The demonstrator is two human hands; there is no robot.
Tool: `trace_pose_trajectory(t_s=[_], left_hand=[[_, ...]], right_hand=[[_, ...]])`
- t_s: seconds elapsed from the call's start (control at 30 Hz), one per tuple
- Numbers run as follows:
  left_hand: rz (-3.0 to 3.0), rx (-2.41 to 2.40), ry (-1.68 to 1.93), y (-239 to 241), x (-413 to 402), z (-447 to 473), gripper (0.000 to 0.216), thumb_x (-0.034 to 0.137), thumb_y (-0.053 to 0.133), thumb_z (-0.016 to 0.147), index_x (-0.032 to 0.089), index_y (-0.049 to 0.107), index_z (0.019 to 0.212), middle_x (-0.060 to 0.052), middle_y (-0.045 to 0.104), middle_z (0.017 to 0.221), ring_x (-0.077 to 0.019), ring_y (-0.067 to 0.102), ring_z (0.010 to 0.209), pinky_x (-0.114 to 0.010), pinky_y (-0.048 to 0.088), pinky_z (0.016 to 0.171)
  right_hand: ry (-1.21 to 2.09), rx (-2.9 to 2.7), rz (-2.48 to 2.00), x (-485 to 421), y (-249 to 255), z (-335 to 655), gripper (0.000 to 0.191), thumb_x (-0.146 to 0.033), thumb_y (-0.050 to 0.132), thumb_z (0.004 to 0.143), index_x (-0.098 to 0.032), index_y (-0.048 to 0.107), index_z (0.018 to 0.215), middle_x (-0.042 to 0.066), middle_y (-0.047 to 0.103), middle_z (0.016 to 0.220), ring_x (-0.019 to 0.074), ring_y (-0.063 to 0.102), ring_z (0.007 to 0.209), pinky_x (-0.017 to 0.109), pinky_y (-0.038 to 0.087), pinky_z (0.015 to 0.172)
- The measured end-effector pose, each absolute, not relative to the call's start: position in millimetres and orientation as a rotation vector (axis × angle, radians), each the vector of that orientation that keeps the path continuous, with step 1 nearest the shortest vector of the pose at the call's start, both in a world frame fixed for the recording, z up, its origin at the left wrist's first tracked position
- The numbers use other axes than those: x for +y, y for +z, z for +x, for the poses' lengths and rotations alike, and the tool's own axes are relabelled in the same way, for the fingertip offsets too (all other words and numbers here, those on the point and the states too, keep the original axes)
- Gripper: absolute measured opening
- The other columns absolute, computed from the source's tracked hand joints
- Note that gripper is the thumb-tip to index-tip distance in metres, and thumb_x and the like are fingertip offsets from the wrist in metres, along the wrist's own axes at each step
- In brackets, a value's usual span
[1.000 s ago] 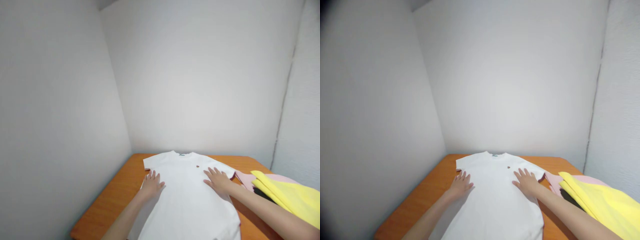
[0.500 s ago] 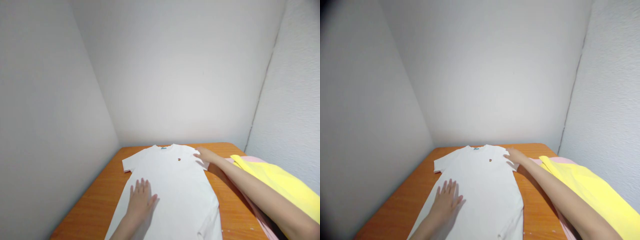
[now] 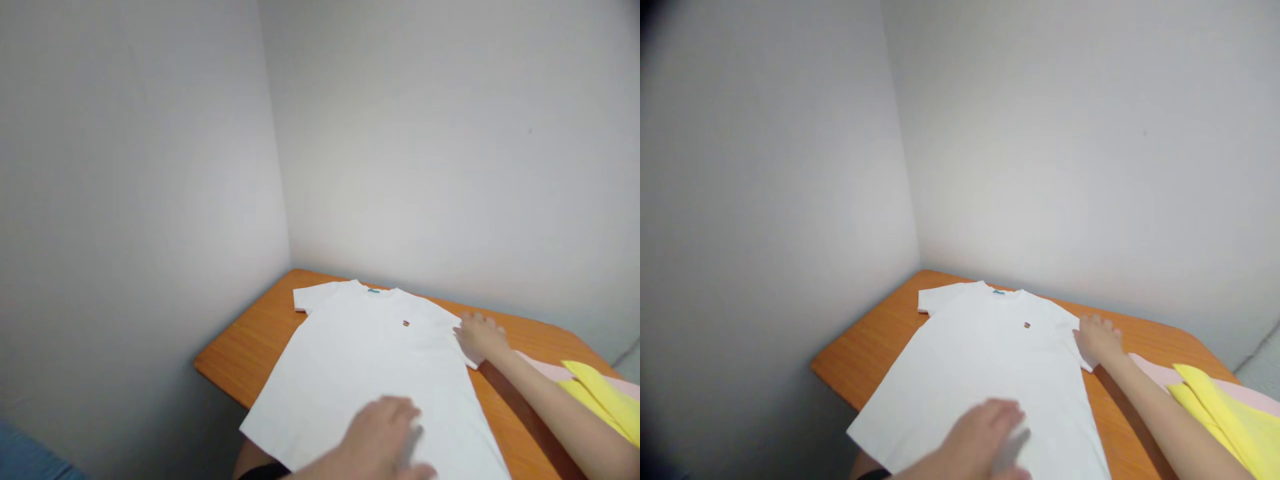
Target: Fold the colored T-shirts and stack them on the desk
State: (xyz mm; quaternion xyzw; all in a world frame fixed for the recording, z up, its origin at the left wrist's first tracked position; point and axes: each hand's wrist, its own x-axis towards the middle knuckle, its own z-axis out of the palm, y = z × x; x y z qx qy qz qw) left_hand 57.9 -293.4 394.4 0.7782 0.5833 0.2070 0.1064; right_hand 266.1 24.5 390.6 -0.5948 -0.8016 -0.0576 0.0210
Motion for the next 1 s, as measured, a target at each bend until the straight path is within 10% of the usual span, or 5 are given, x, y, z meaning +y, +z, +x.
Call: trace_pose_trajectory(t_s=[0.13, 0.33, 0.6, 0.87, 1.0], left_hand=[[1.836, 2.364, 0.567, 443, -247, -79, 0.041, 0.034, 0.046, 0.098, 0.014, 0.052, 0.133, -0.015, 0.050, 0.141, -0.0250, 0.041, 0.135, -0.042, 0.029, 0.116], [1.372, 2.661, 0.489, 458, -186, -203, 0.036, 0.036, 0.060, 0.093, 0.017, 0.057, 0.123, -0.010, 0.058, 0.126, -0.0236, 0.060, 0.109, -0.046, 0.051, 0.092], [1.258, 2.686, 0.509, 445, -150, -218, 0.033, 0.035, 0.061, 0.093, 0.016, 0.058, 0.120, -0.008, 0.061, 0.118, -0.0209, 0.063, 0.101, -0.040, 0.055, 0.084], [1.495, 2.762, 0.461, 461, -151, -202, 0.035, 0.030, 0.060, 0.093, 0.014, 0.055, 0.124, -0.012, 0.056, 0.128, -0.0266, 0.056, 0.116, -0.050, 0.046, 0.098], [1.889, 2.560, 0.457, 470, -172, -135, 0.041, 0.016, 0.048, 0.092, 0.006, 0.048, 0.132, -0.021, 0.044, 0.142, -0.0314, 0.037, 0.135, -0.049, 0.029, 0.113]], right_hand=[[-0.128, -2.728, -1.451, -38, 372, 225, 0.055, -0.048, 0.044, 0.093, -0.021, 0.052, 0.139, 0.016, 0.040, 0.148, 0.0399, 0.036, 0.134, 0.059, 0.036, 0.101], [0.229, -2.915, -1.038, -163, 353, 206, 0.070, -0.068, 0.041, 0.088, -0.042, 0.025, 0.151, 0.000, 0.008, 0.158, 0.0379, 0.005, 0.144, 0.071, 0.016, 0.109], [0.309, -2.807, -0.984, -175, 356, 213, 0.071, -0.073, 0.044, 0.084, -0.055, 0.011, 0.144, -0.009, 0.011, 0.153, 0.0367, 0.009, 0.141, 0.073, 0.016, 0.108], [0.589, -2.933, -0.981, -174, 377, 220, 0.069, -0.068, 0.036, 0.092, -0.045, 0.010, 0.152, -0.006, -0.001, 0.157, 0.0328, -0.003, 0.144, 0.067, 0.007, 0.114], [0.488, -2.749, -1.276, -97, 399, 243, 0.065, -0.055, 0.044, 0.096, -0.027, 0.031, 0.153, 0.006, 0.032, 0.154, 0.0277, 0.029, 0.142, 0.045, 0.029, 0.116]])
